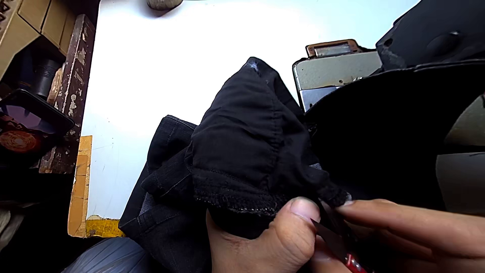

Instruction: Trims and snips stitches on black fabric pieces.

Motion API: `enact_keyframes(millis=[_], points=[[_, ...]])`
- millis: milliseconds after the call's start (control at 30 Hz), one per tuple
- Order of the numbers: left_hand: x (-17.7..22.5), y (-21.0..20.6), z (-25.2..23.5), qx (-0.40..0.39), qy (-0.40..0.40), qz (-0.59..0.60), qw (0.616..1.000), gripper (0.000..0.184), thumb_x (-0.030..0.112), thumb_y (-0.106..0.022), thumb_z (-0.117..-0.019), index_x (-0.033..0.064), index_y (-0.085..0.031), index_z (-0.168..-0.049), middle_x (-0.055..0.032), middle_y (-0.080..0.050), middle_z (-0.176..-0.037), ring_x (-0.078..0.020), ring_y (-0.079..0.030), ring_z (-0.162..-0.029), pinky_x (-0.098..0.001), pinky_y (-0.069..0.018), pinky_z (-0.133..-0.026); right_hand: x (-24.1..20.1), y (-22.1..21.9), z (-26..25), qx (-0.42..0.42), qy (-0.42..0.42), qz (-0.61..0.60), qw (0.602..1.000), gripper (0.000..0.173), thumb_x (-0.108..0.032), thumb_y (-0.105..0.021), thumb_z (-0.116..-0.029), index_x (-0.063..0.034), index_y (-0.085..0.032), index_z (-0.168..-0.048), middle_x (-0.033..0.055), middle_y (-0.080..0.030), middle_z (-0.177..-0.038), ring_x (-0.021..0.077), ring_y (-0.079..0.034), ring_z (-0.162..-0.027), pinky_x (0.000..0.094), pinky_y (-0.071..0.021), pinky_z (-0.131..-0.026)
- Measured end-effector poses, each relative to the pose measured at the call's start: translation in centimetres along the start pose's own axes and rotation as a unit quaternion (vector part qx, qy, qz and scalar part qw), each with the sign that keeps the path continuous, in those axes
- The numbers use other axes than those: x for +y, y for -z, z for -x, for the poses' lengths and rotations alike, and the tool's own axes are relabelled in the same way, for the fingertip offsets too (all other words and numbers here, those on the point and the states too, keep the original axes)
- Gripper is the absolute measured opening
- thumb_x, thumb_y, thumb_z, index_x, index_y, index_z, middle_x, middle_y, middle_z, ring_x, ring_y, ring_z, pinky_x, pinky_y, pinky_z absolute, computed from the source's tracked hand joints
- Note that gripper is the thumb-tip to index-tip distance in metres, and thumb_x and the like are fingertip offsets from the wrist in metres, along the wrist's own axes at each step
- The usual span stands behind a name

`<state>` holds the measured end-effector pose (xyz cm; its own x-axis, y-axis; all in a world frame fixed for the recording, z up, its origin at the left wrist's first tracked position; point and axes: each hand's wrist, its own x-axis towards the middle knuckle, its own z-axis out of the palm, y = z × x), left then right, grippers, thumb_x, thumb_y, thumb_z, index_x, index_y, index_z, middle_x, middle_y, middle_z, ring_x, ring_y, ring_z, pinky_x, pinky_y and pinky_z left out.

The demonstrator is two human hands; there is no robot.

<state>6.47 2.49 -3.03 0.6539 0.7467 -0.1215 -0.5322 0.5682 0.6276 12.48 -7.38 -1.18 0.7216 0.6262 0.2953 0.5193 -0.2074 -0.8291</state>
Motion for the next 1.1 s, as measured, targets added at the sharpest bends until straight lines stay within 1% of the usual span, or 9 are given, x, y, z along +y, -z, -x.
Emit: enact_keyframes(millis=[100,367,500,567,633,700,833,933,1100], points=[[0.0,-0.1,0.0,-0.001,-0.003,0.001,1.0,0.012,-0.011,-0.066,-0.0853,-0.0047,-0.068,-0.096,-0.0143,-0.072,-0.08,-0.0144,-0.072,-0.075,-0.0304,-0.0618,-0.076,0.1,-0.2,0.0,0.007,-0.005,-0.008,1.0,0.027,-0.016,-0.068,-0.0953,0.0012,-0.056,-0.113,0.0077,-0.066,-0.092,0.002,-0.059,-0.081,0.0148,-0.0486,-0.07],[-0.1,-0.3,0.1,0.015,-0.01,-0.004,1.0,0.017,-0.011,-0.068,-0.0857,-0.004,-0.068,-0.101,-0.0155,-0.073,-0.085,-0.0166,-0.074,-0.08,-0.0329,-0.0626,-0.078,0.9,-0.3,-0.2,0.021,0.045,0.024,0.998,0.027,-0.018,-0.068,-0.0968,-0.0045,-0.054,-0.116,0.0052,-0.063,-0.093,0.0015,-0.06,-0.083,0.0141,-0.0488,-0.073],[-0.1,-0.2,-0.3,0.043,0.013,-0.031,0.999,0.023,-0.006,-0.072,-0.0869,-0.0016,-0.066,-0.109,-0.0151,-0.073,-0.092,-0.0176,-0.074,-0.085,-0.035,-0.0629,-0.08,0.4,0.0,-0.5,0.045,0.093,0.008,0.995,0.019,-0.017,-0.066,-0.0985,-0.0057,-0.055,-0.089,0.0059,-0.05,-0.078,0.0061,-0.049,-0.07,0.0176,-0.0388,-0.064],[-0.1,-0.2,-0.4,0.044,0.013,-0.031,0.998,0.025,-0.006,-0.073,-0.0864,-0.0012,-0.066,-0.11,-0.015,-0.073,-0.093,-0.018,-0.074,-0.087,-0.0359,-0.0629,-0.081,-0.1,0.6,-0.6,0.029,0.086,-0.019,0.996,0.016,-0.016,-0.062,-0.1011,-0.002,-0.059,-0.094,0.0077,-0.055,-0.081,0.0057,-0.054,-0.073,0.017,-0.043,-0.067],[0.0,-0.2,-0.3,0.041,0.013,-0.03,0.999,0.025,-0.007,-0.072,-0.0858,-0.0014,-0.066,-0.109,-0.0148,-0.073,-0.092,-0.0176,-0.074,-0.086,-0.0356,-0.0628,-0.081,-0.6,1.1,-0.5,0.001,0.03,-0.082,0.996,0.02,-0.019,-0.062,-0.1029,-0.0009,-0.059,-0.112,0.0019,-0.063,-0.089,-0.0027,-0.057,-0.078,0.0113,-0.0471,-0.069],[0.0,0.0,-0.2,0.029,0.004,-0.022,0.999,0.025,-0.006,-0.072,-0.086,-0.0011,-0.065,-0.11,-0.0143,-0.073,-0.092,-0.017,-0.074,-0.086,-0.0353,-0.0629,-0.081,-1.1,1.7,-0.6,-0.047,-0.03,-0.155,0.986,0.03,-0.014,-0.062,-0.101,0.002,-0.055,-0.125,0.0016,-0.063,-0.094,-0.002,-0.055,-0.078,0.0138,-0.0464,-0.067],[0.0,0.4,0.3,0.003,-0.019,0.003,1.0,0.024,0.0,-0.071,-0.0894,-0.0012,-0.063,-0.112,-0.0134,-0.073,-0.094,-0.0175,-0.074,-0.089,-0.0367,-0.0625,-0.084,-2.2,2.2,-0.5,-0.06,-0.045,-0.149,0.986,0.018,-0.007,-0.055,-0.1039,0.0088,-0.064,-0.108,0.0105,-0.068,-0.095,0.0027,-0.062,-0.079,0.0184,-0.0524,-0.069],[0.2,0.2,0.7,-0.003,-0.018,0.029,0.999,0.022,0.0,-0.069,-0.0913,-0.0027,-0.062,-0.112,-0.0157,-0.073,-0.093,-0.02,-0.075,-0.088,-0.039,-0.0626,-0.084,-2.2,1.6,-0.4,-0.023,-0.047,-0.109,0.993,0.018,-0.007,-0.054,-0.1042,0.0072,-0.064,-0.106,0.0075,-0.068,-0.091,0.0002,-0.062,-0.078,0.016,-0.0528,-0.068],[-0.3,1.2,1.2,-0.054,-0.057,0.002,0.997,0.02,0.003,-0.065,-0.0964,-0.0014,-0.064,-0.116,-0.0147,-0.075,-0.099,-0.0208,-0.075,-0.094,-0.0383,-0.0618,-0.088,-3.0,1.2,-0.3,0.006,-0.066,-0.066,0.996,0.018,-0.004,-0.056,-0.1017,0.0119,-0.066,-0.101,0.0127,-0.072,-0.086,0.0043,-0.065,-0.069,0.0169,-0.053,-0.061]])
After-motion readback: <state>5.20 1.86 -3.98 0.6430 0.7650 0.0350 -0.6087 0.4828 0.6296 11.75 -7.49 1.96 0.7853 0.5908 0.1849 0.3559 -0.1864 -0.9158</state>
